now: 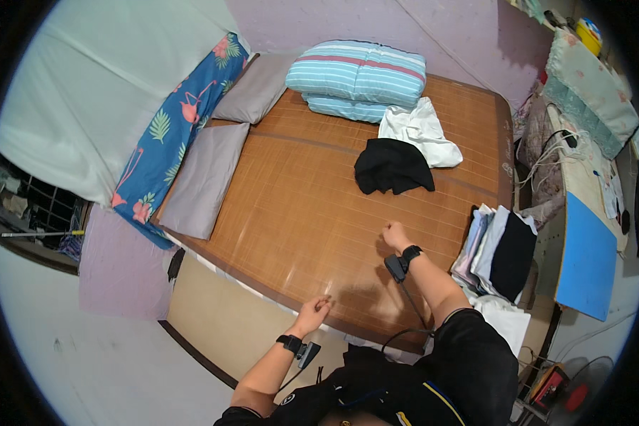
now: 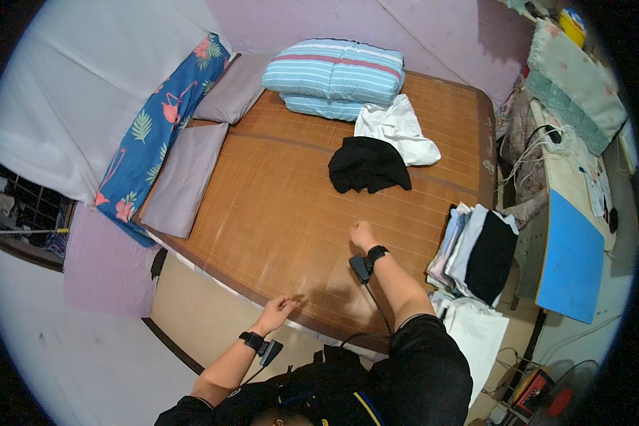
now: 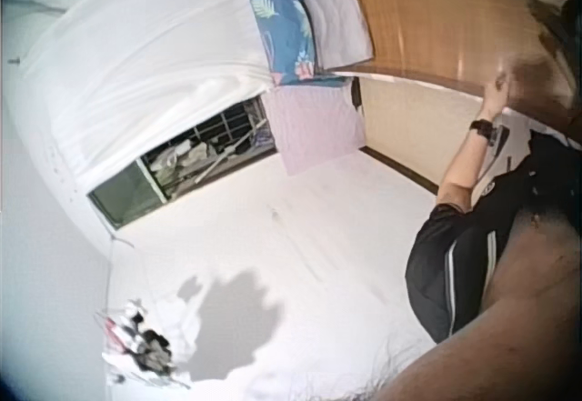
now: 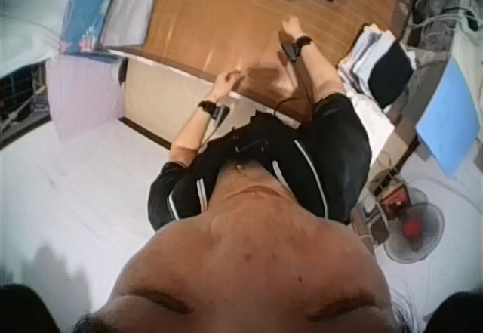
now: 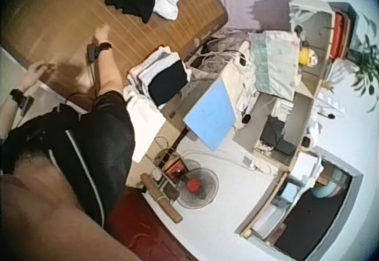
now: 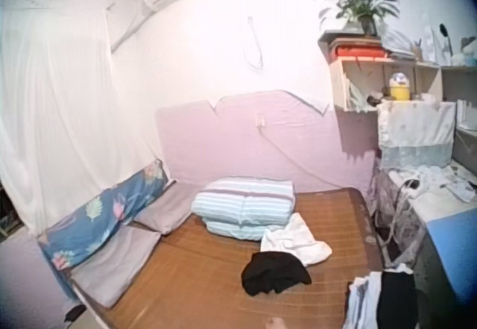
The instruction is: The person folds denim shorts, a white t-shirt, a white tank top, a pair of black leggings, and a pair of black shorts, placing each item on a stack.
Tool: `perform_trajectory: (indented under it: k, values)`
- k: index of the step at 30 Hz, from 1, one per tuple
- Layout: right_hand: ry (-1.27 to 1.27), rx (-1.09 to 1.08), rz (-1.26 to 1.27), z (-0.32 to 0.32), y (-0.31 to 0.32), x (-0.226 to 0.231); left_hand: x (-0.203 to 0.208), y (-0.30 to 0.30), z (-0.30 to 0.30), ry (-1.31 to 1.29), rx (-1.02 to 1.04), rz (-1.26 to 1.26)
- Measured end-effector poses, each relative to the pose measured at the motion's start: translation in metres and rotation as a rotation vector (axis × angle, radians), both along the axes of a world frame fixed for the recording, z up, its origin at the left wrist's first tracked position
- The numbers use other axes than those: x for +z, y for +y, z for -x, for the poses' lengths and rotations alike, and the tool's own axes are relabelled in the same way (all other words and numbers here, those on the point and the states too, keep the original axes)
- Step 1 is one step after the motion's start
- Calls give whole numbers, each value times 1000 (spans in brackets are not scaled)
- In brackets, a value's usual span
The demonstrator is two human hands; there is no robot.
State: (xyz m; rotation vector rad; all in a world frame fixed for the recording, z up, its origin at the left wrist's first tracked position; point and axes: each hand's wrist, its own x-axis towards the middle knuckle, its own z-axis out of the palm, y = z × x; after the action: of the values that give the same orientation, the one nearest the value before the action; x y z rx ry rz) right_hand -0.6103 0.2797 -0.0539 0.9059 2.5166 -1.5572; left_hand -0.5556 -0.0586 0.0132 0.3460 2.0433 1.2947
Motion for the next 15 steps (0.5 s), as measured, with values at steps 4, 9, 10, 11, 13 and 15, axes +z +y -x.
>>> perform_trajectory:
  k: [4,9,10,11,13,15]
  values:
    - [-113,-17,-170,80,32,-27,-6,7,42,-173,40,88]
    - [-110,-95,-55,144,49,-75,-37,-8,69,-282,111,168]
    - [-113,-105,-44,153,61,-95,-39,-6,78,-283,101,180]
    - [-61,-184,-78,158,76,-126,-35,-3,88,-304,97,163]
    - [-27,-314,56,174,83,-151,-45,-10,95,-331,129,125]
    - [-3,-418,270,183,96,-166,-47,-13,100,-362,133,179]
